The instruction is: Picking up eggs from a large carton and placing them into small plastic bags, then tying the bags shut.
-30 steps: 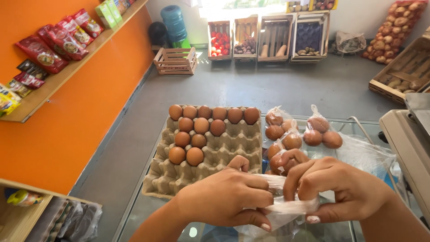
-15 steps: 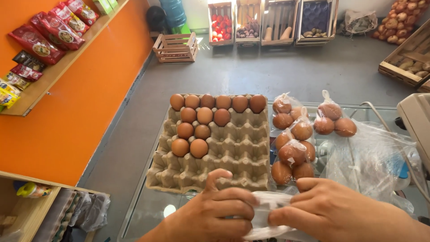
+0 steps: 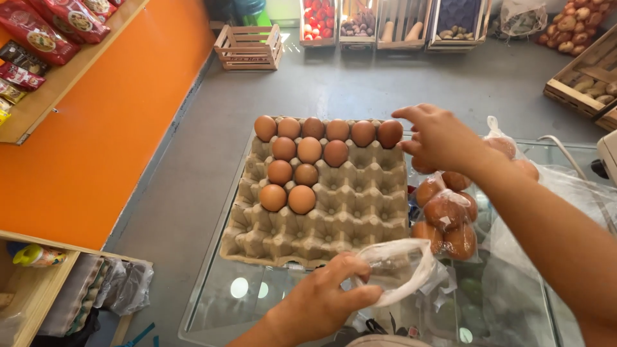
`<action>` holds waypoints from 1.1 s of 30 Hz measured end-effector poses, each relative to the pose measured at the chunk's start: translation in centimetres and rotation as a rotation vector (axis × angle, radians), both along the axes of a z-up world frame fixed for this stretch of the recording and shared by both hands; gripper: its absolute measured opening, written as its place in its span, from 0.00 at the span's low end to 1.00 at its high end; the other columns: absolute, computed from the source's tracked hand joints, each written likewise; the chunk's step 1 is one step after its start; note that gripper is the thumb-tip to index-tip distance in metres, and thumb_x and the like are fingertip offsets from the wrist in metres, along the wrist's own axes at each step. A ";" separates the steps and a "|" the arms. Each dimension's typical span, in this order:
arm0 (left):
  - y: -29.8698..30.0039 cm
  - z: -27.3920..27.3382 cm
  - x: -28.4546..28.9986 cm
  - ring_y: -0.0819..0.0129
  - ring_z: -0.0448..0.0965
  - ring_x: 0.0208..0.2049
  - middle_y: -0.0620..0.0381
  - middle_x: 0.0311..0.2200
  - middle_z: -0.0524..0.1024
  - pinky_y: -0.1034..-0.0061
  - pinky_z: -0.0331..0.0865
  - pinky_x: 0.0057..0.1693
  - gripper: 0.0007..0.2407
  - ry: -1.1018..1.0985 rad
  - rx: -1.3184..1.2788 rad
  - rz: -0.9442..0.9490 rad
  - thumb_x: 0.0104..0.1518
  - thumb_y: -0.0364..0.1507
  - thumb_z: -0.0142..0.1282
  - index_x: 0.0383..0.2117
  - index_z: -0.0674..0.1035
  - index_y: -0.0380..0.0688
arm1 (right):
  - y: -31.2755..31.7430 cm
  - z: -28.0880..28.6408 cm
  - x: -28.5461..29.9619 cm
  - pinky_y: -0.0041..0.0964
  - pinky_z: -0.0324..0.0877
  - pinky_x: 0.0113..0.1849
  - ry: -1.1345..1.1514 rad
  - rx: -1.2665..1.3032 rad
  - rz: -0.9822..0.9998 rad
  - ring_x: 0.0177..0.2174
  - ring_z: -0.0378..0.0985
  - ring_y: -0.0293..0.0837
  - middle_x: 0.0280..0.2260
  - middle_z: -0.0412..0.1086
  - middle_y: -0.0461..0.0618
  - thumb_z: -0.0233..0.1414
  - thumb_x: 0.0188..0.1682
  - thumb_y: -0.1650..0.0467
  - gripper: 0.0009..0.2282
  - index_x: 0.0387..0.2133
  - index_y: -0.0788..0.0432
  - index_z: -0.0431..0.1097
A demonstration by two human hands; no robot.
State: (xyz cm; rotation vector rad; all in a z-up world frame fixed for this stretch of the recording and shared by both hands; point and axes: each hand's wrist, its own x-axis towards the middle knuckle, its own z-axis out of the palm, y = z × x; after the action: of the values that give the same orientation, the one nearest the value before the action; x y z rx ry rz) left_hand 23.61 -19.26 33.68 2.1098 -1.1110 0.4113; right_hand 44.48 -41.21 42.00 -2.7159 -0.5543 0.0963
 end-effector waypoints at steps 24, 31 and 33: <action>-1.2 2.4 2.5 0.62 0.70 0.25 0.47 0.35 0.62 0.70 0.71 0.26 0.09 -0.108 -0.062 0.360 0.54 0.29 0.61 0.31 0.71 0.42 | 0.4 1.3 -11.3 0.38 0.69 0.36 -0.012 0.266 0.580 0.39 0.75 0.43 0.46 0.64 0.44 0.60 0.36 0.72 0.21 0.45 0.48 0.67; -1.8 2.6 2.8 0.62 0.69 0.29 0.43 0.35 0.63 0.74 0.71 0.39 0.09 -0.139 -0.242 0.275 0.50 0.23 0.64 0.26 0.72 0.39 | 0.3 0.4 -12.4 0.41 0.65 0.33 -0.202 0.130 0.697 0.29 0.65 0.48 0.45 0.64 0.45 0.49 0.45 0.75 0.16 0.47 0.50 0.68; -1.7 2.5 2.9 0.62 0.67 0.29 0.45 0.32 0.62 0.74 0.71 0.37 0.09 -0.158 -0.264 0.292 0.52 0.24 0.60 0.23 0.70 0.39 | 0.4 1.2 -12.4 0.43 0.59 0.36 -0.173 0.195 0.770 0.33 0.72 0.50 0.46 0.64 0.51 0.47 0.49 0.69 0.12 0.46 0.55 0.65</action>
State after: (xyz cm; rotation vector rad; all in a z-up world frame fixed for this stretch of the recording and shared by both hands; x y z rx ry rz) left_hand 26.48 -20.96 36.20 2.0300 -0.7826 0.8288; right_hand 32.10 -40.82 43.23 -2.1901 -1.5401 0.0008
